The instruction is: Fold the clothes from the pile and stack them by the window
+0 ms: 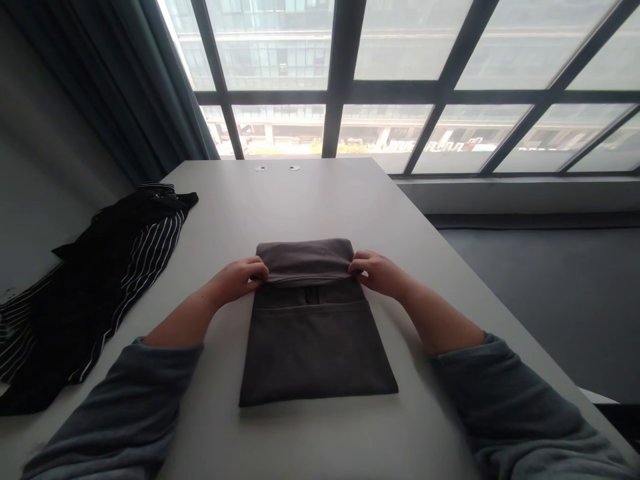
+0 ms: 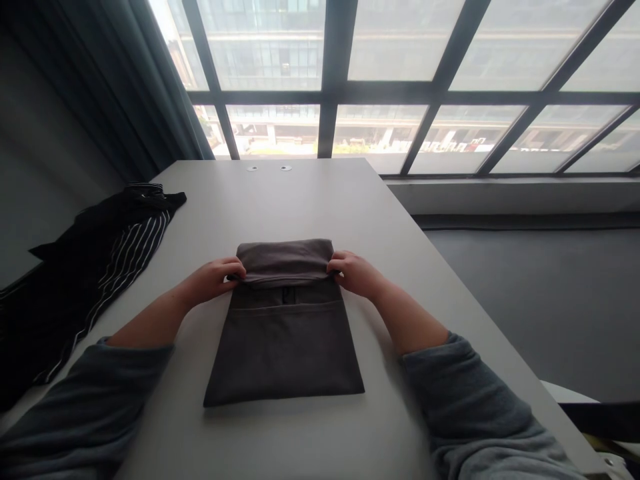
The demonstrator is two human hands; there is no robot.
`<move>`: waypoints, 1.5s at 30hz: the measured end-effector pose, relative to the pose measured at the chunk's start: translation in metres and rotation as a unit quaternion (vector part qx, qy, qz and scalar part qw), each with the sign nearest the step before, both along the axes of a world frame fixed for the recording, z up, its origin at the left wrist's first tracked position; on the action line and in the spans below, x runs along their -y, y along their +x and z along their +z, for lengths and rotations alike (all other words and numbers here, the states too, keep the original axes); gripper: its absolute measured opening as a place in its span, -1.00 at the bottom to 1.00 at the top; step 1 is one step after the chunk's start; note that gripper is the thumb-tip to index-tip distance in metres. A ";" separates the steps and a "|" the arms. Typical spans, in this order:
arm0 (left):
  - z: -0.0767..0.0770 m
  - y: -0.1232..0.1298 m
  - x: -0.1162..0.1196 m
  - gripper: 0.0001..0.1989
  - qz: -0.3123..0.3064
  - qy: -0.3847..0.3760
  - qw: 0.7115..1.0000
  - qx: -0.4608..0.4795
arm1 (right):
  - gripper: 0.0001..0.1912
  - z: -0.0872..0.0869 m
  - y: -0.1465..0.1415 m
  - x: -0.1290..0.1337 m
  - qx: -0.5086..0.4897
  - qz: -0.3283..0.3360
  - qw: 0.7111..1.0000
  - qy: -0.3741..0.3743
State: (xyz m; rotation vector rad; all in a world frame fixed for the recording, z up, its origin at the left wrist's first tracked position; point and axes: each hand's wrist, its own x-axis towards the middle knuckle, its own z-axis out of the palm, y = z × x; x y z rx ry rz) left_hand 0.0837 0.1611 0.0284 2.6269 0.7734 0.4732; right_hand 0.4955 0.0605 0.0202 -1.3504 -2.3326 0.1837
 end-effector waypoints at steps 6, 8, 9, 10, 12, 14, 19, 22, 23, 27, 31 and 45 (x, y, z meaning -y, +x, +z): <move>0.018 0.000 0.006 -0.74 -0.021 -0.043 0.998 -0.040 | -0.64 0.014 0.006 0.004 0.054 0.025 0.996 -0.065; 0.025 0.010 0.008 -0.68 0.004 -0.020 0.999 -0.032 | -0.67 0.022 0.002 0.000 0.055 0.000 0.997 -0.055; 0.026 0.019 0.009 -0.66 0.019 0.002 1.000 -0.019 | -0.66 0.026 -0.003 -0.004 0.047 -0.023 0.998 -0.037; 0.027 0.030 0.009 -0.64 0.034 0.027 0.999 -0.005 | -0.65 0.028 -0.011 -0.009 0.034 -0.048 0.998 -0.012; 0.023 0.055 0.006 -0.60 0.053 0.072 0.996 0.005 | -0.60 0.030 -0.030 -0.021 0.016 -0.080 0.996 0.035; 0.013 0.081 0.003 -0.52 0.057 0.096 0.994 -0.021 | -0.55 0.027 -0.052 -0.033 0.022 -0.078 0.995 0.055; -0.023 0.108 -0.006 -0.35 0.090 0.093 0.982 -0.135 | -0.34 -0.004 -0.077 -0.049 0.068 -0.104 0.992 -0.009; -0.036 0.101 -0.009 -0.34 0.106 0.080 0.978 -0.162 | -0.22 -0.022 -0.072 -0.051 0.071 -0.126 0.986 -0.086; -0.038 0.098 -0.009 -0.35 0.111 0.075 0.977 -0.164 | -0.20 -0.026 -0.070 -0.052 0.070 -0.128 0.984 -0.101; -0.038 0.094 -0.010 -0.35 0.127 0.056 0.975 -0.171 | -0.16 -0.030 -0.068 -0.053 0.070 -0.131 0.982 -0.113; -0.035 0.098 -0.010 -0.35 0.121 0.038 0.977 -0.170 | -0.18 -0.030 -0.069 -0.055 0.055 -0.129 0.984 -0.108; -0.041 0.021 -0.051 -0.57 0.360 -0.046 0.931 -0.026 | -0.21 -0.037 -0.012 -0.056 0.018 -0.279 0.950 -0.141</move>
